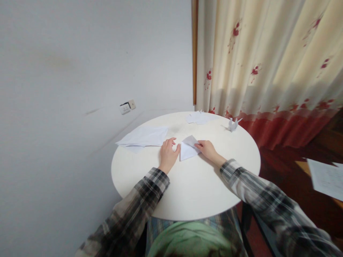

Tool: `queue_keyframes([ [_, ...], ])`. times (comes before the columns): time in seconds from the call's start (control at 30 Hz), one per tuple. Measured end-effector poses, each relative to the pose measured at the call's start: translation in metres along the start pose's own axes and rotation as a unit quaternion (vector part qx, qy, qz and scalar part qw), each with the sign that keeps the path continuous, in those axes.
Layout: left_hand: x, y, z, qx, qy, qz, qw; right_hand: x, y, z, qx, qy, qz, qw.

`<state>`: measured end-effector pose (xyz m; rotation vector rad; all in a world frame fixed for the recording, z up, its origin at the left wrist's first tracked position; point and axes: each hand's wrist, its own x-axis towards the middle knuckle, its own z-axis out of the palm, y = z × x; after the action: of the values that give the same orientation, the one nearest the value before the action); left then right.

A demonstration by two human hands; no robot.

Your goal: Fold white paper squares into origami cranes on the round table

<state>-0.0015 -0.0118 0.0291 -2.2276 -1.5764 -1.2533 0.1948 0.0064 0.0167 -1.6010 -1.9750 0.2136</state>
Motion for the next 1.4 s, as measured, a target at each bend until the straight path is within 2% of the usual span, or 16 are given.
queue_keyframes([
  [0.1, 0.001, -0.011, 0.009, 0.005, -0.057, -0.032, 0.998, 0.000, -0.002, 0.000, 0.014, 0.003, -0.014, 1.000],
  [0.23, -0.002, -0.014, 0.015, 0.009, -0.156, -0.013, 0.988, -0.001, -0.004, 0.001, 0.028, -0.003, -0.045, 0.999],
  [0.4, -0.004, -0.014, 0.017, 0.004, -0.192, 0.001, 0.981, -0.003, -0.006, 0.001, 0.046, -0.006, -0.061, 0.997],
  [0.5, -0.004, -0.016, 0.019, -0.007, -0.198, 0.001, 0.980, -0.005, -0.010, -0.001, 0.080, 0.039, -0.091, 0.992],
  [0.63, -0.004, -0.018, 0.021, 0.000, -0.191, -0.001, 0.982, -0.013, -0.019, -0.006, 0.149, 0.137, -0.151, 0.968],
  [0.73, -0.005, -0.018, 0.021, 0.016, -0.186, -0.008, 0.982, -0.021, -0.024, -0.009, 0.144, 0.189, -0.173, 0.956],
  [0.8, -0.006, -0.017, 0.021, 0.023, -0.183, -0.008, 0.983, -0.024, -0.027, -0.009, 0.113, 0.168, -0.194, 0.960],
  [0.9, -0.006, -0.017, 0.022, 0.023, -0.177, -0.008, 0.984, -0.025, -0.028, -0.004, 0.075, 0.076, -0.231, 0.967],
  [1.03, -0.006, -0.018, 0.023, 0.010, -0.180, -0.014, 0.984, -0.020, -0.023, 0.009, 0.088, -0.032, -0.249, 0.964],
  [1.23, -0.007, -0.017, 0.025, -0.025, -0.170, -0.015, 0.985, -0.013, -0.014, 0.019, 0.141, -0.059, -0.249, 0.956],
  [1.4, -0.007, -0.016, 0.028, -0.118, -0.192, -0.081, 0.971, -0.013, -0.013, 0.019, 0.189, -0.088, -0.258, 0.943],
])
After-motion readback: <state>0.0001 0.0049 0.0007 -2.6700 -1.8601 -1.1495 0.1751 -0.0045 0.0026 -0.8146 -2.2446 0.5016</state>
